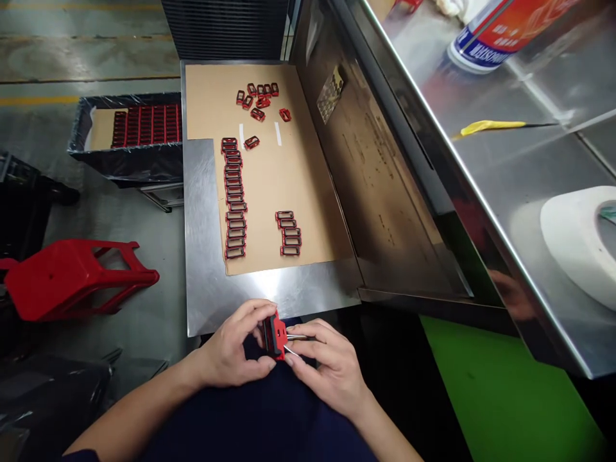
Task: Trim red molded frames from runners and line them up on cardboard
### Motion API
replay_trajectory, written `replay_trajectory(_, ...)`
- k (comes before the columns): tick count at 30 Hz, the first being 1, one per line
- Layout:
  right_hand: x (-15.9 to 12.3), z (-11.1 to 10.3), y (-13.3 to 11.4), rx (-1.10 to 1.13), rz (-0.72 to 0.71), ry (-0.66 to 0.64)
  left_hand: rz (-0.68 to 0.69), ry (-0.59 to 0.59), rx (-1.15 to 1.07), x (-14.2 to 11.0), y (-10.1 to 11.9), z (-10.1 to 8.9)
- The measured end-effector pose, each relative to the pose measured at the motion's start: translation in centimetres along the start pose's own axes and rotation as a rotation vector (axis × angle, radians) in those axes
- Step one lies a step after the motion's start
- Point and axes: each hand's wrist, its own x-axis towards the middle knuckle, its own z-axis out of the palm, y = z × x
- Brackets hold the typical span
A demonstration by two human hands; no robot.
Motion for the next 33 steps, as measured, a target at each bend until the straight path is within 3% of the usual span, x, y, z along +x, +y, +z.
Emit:
replay_trajectory(5, 0.0, 0.4, -0.4, -0.015, -0.004, -0.022, 0.081, -0.025, 0.107, 0.2, 0.5, -0.2)
replay_trajectory(13, 0.0, 0.3, -0.9, -0.021, -0.002, -0.039, 0.079, 0.023, 0.185, -0.2, 0.5, -0.3)
replay_trajectory(21, 0.0, -0.1, -1.4, -0.056, -0.075, -0.047, 0.160, 0.030, 0.181, 0.1, 0.8, -0.4)
replay_trajectory(33, 0.4, -0.5, -1.9, -0.103, -0.077, -0.087, 0.138, 0.023, 0.190, 0.0, 0.7, -0.3)
